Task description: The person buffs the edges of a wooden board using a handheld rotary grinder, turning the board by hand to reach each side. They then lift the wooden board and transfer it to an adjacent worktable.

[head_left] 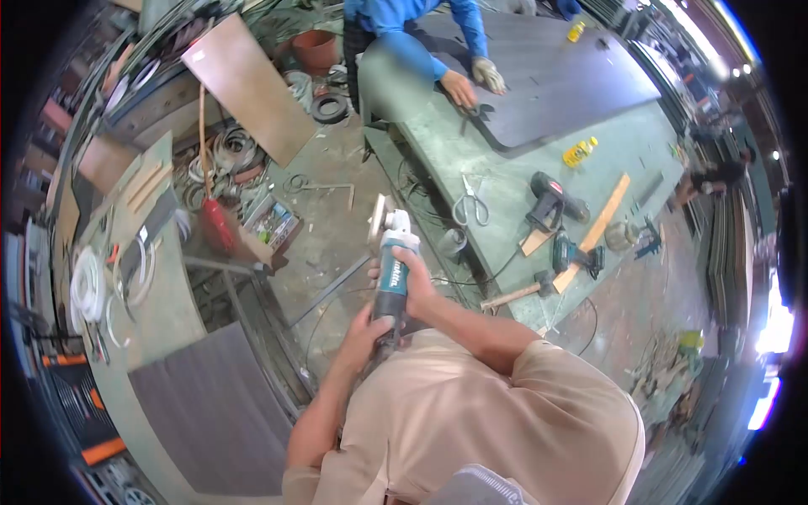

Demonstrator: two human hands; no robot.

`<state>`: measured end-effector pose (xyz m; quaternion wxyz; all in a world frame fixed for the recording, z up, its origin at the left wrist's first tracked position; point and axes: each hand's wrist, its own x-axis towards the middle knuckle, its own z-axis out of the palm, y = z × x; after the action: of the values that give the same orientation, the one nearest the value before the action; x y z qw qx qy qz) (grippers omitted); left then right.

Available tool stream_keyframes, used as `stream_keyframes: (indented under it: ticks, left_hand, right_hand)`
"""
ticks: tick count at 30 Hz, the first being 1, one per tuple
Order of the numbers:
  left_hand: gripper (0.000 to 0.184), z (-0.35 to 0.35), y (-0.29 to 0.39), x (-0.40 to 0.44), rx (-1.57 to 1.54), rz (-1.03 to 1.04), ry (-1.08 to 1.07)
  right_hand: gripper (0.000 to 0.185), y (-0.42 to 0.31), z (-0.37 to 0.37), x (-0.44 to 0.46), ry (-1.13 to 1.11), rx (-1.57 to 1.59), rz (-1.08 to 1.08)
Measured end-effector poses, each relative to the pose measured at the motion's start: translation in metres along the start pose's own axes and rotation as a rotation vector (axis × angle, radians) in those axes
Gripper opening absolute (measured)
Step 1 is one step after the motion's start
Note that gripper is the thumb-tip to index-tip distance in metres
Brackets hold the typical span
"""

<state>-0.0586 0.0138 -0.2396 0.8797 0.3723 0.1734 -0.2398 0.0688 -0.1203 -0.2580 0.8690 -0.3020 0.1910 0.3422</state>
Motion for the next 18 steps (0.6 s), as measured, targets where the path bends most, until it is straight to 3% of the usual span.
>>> stream_keyframes:
  ticks: [2, 3, 4, 5, 6, 10, 12, 15, 18]
  left_hand:
    - [0.067, 0.025, 0.003, 0.024, 0.650, 0.141, 0.171]
    - [0.075, 0.032, -0.003, 0.036, 0.901, 0.317, 0.224]
    - [0.075, 0.042, 0.001, 0.045, 0.918, 0.313, 0.211]
    - [0.077, 0.053, 0.008, 0.054, 1.172, 0.283, 0.258]
    - [0.080, 0.061, 0.012, 0.063, 1.423, 0.254, 0.308]
    - [0.076, 0.067, 0.008, 0.095, 1.515, 0.363, 0.231]
    - [0.067, 0.075, 0.015, 0.093, 1.655, 0.403, 0.078]
    - [0.057, 0.040, -0.001, 0.076, 1.488, 0.418, 0.156]
    - [0.053, -0.029, -0.034, 0.039, 1.409, 0.165, 0.421]
  right_hand:
    - [0.049, -0.022, -0.011, -0.005, 0.049, 0.019, 0.033]
    - [0.047, -0.028, -0.014, -0.011, 0.152, -0.097, -0.007]
    - [0.045, -0.034, -0.019, -0.015, 0.256, -0.214, -0.049]
    - [0.036, -0.038, -0.028, -0.018, 0.312, -0.403, -0.162]
    - [0.036, -0.042, -0.035, -0.018, 0.314, -0.393, -0.172]
    - [0.027, -0.070, -0.069, -0.004, 0.408, -0.217, -0.171]
    - [0.027, -0.091, -0.099, 0.009, 0.515, -0.157, -0.266]
    - [0.025, -0.132, -0.148, 0.030, 0.531, -0.229, -0.368]
    - [0.027, -0.167, -0.175, 0.042, 0.565, -0.311, -0.509]
